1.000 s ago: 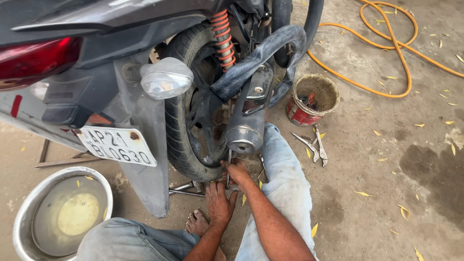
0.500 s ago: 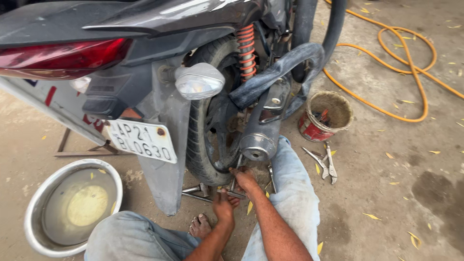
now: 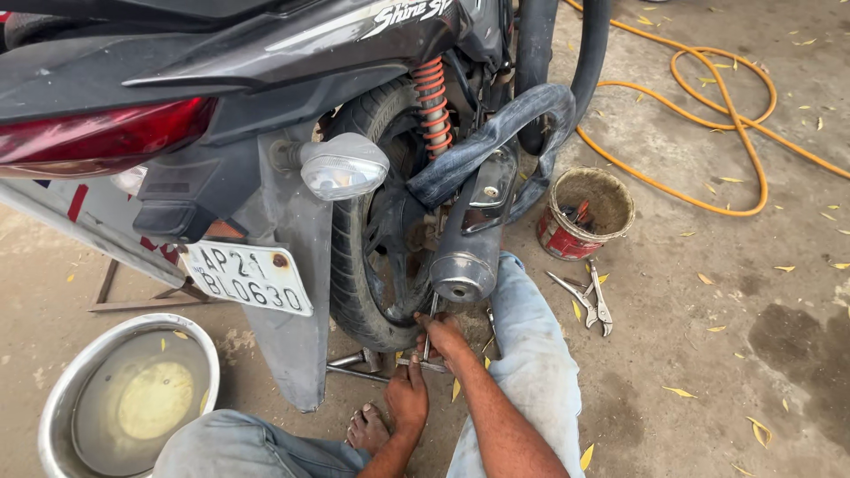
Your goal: The person is repairing a motorcycle by using a wrench to tighten a bolt on the rear wheel area. They are sitting on the ground and working on the motorcycle's rear wheel.
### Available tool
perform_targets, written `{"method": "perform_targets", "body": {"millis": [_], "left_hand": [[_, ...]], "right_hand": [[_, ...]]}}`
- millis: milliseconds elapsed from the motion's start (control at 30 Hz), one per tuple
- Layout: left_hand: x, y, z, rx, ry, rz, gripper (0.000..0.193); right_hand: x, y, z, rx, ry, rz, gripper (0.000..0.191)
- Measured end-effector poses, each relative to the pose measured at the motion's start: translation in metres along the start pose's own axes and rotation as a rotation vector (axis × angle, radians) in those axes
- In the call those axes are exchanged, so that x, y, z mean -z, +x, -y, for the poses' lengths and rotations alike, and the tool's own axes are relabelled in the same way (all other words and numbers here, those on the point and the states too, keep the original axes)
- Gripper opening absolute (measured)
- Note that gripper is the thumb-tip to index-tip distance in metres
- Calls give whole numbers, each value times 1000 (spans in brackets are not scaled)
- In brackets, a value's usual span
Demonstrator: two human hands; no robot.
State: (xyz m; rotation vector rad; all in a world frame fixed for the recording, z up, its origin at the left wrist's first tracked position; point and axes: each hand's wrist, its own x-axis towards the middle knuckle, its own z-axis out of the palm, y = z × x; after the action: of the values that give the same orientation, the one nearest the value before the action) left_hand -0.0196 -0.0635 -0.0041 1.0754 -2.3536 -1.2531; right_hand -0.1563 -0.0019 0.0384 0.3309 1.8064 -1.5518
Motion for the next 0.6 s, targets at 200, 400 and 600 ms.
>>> {"method": "perform_targets", "body": {"millis": [200,400,600], "left_hand": [[7,-9,-20,-37,47,9,36],[17,-23,-47,-445,109,106,29],[30,-28,-55,-494,402,202,48]], "right_hand": [[3,3,-3,2,16,-16,39],[10,-2,1,24,7,-27,37],[10,-4,0,11,2,-22,35]]}}
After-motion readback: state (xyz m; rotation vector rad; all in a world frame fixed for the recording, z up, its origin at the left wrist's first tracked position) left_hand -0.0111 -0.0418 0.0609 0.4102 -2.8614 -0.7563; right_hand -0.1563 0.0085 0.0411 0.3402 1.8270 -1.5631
